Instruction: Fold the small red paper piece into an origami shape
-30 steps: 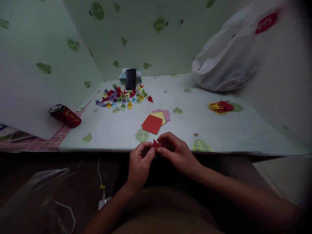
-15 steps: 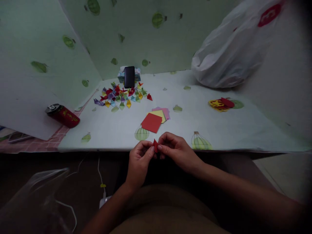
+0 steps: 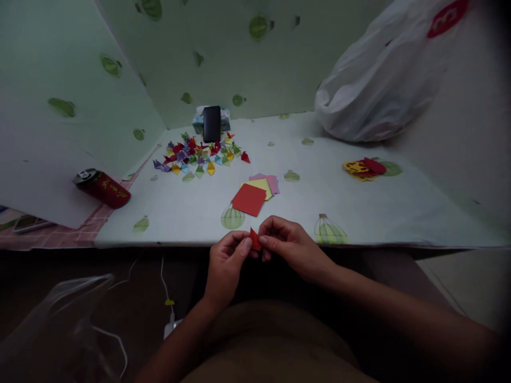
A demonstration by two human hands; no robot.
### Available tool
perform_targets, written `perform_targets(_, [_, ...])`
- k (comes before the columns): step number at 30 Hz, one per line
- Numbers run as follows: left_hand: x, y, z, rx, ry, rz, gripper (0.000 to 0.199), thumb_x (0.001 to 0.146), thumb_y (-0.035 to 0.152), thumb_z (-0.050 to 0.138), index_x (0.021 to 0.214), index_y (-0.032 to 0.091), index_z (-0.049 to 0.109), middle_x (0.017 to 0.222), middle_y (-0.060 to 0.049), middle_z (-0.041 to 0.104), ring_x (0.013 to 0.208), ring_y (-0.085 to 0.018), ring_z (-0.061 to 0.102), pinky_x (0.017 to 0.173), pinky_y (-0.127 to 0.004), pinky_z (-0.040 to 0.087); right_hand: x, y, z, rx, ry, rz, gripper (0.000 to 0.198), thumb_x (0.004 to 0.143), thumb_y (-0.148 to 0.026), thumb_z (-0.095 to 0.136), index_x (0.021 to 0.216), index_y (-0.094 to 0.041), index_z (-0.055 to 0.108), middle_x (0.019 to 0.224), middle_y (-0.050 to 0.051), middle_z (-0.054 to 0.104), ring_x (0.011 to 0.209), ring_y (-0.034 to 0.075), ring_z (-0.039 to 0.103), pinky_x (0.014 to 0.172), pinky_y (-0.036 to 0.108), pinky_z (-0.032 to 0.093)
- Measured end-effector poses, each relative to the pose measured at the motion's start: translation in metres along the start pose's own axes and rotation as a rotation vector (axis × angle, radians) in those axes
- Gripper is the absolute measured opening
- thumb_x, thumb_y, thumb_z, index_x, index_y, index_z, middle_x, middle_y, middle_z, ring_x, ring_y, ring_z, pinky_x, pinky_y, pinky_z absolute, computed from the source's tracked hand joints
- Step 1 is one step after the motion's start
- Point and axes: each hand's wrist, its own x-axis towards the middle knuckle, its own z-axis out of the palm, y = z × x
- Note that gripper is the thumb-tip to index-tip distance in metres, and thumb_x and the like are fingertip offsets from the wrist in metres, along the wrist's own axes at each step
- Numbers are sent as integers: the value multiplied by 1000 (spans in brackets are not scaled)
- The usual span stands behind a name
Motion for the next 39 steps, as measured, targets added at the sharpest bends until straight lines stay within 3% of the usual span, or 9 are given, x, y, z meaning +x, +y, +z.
perform_targets(11, [-2,0,-1,-29,-38,1,16,91,31,66,92,16,72,81,-3,72,71,-13,64,71,-25,52,0,3,0,57,-18,12,17,85,-30,70,83,-18,58,66,-3,61,59,10,57,62,27,45])
perform_targets(18, [-2,6,1,55,3,4,14,83,29,74,86,15,69,75,0,70,69,-11,63,68,-22,51,-2,2,3,-90,-3,-54,17,87,-31,67,83,-18,57,69,-2,61,60,11,56,60,26,43])
perform_targets(25, [-3,5,0,98,34,45,14,81,28,74,82,16,67,76,-1,69,70,-13,63,67,-23,51,-1,3,2,-120,-29,-61,26,81,-38,76,86,-18,60,72,-1,60,66,12,55,61,26,43])
perform_targets(28, [-3,7,0,123,25,82,11,83,26,73,85,16,68,77,-1,68,70,-13,64,67,-24,52,-1,5,1,-106,-58,-66,21,85,-36,71,85,-19,59,71,-2,59,65,12,56,63,28,45])
perform_targets(34, [-5,4,-1,169,29,197,5,85,21,71,89,18,68,85,-2,67,76,-13,65,72,-24,54,-5,5,-1,-258,15,-275,5,89,-21,65,84,-20,64,79,0,59,73,14,58,68,29,48])
perform_targets(39, [-5,-1,-3,209,21,419,12,85,13,70,94,22,68,91,-1,67,87,-15,65,80,-26,54,-8,5,1,-399,42,-468,9,92,-15,61,89,-22,65,83,2,60,77,15,58,70,31,49])
